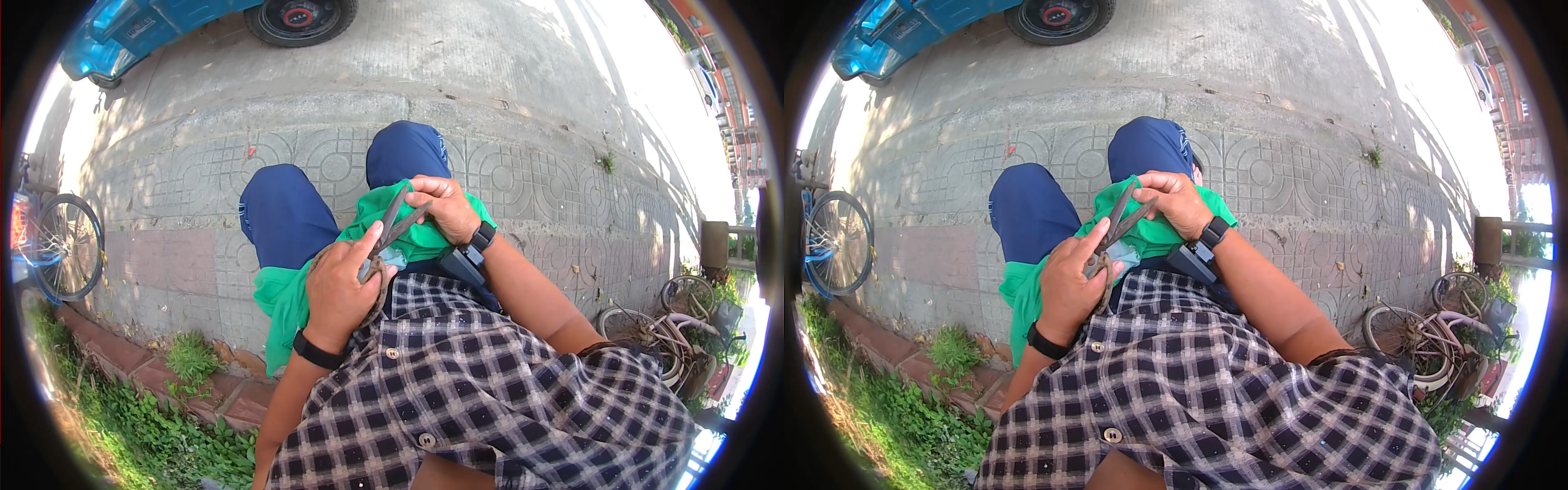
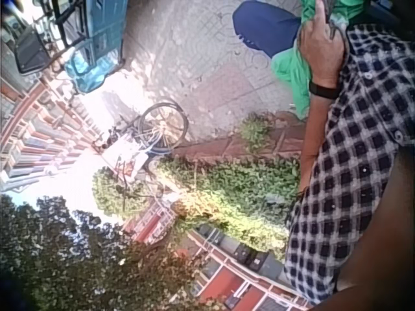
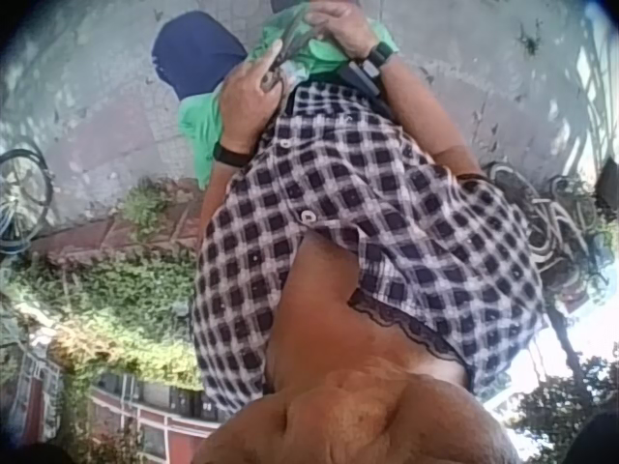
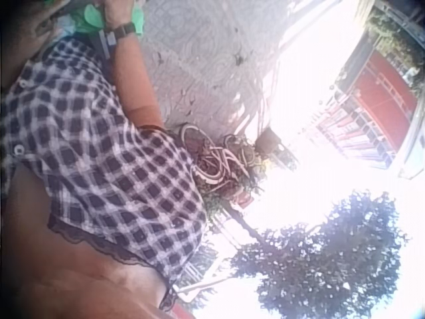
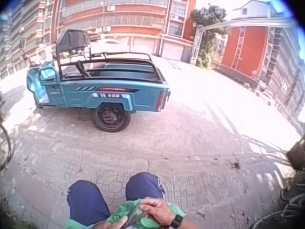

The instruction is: Using scissors to cut and trim a green plastic bag.

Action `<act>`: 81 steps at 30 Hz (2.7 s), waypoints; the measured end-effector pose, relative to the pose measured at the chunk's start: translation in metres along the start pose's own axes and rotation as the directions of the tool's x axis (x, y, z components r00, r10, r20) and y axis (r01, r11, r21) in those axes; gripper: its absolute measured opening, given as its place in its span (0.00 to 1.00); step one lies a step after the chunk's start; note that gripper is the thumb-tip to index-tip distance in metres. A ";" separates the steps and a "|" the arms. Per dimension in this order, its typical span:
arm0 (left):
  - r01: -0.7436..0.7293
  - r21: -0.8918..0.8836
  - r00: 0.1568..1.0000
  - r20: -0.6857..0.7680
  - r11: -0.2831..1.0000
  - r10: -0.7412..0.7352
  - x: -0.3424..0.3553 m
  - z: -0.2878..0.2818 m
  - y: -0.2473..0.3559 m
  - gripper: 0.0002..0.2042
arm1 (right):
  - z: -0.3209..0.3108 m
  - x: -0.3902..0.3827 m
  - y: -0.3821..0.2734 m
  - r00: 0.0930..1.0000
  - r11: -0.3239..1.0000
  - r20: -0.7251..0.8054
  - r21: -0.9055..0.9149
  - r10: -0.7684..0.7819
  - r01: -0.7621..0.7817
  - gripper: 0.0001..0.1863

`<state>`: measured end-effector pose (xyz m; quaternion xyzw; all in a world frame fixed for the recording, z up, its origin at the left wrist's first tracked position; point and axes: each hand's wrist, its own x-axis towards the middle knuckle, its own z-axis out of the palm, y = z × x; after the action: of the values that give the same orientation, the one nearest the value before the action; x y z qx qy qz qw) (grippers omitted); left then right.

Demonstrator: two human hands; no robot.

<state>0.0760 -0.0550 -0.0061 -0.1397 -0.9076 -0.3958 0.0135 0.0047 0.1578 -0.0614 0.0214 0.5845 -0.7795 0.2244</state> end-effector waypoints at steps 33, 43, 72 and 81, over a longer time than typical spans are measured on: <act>0.050 -0.033 0.997 -0.057 0.998 -0.052 0.005 0.004 -0.002 0.32 | 0.012 0.001 0.002 0.998 0.990 0.065 -0.141 0.022 -0.012 0.08; 0.062 0.047 0.998 0.007 0.997 -0.062 -0.001 -0.002 0.002 0.32 | 0.002 0.006 -0.001 1.000 0.999 -0.013 0.029 -0.023 0.023 0.07; 0.030 0.026 1.000 -0.002 0.999 -0.030 0.000 -0.001 0.001 0.31 | -0.001 0.007 -0.001 0.999 0.997 0.036 0.082 -0.013 0.010 0.07; 0.025 0.056 1.000 0.003 0.998 -0.025 0.000 -0.001 0.002 0.30 | -0.003 0.008 0.001 1.000 0.997 0.029 0.077 -0.004 0.002 0.07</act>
<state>0.0764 -0.0548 -0.0042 -0.1287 -0.9200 -0.3700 0.0106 -0.0030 0.1579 -0.0656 0.0175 0.5508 -0.8019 0.2307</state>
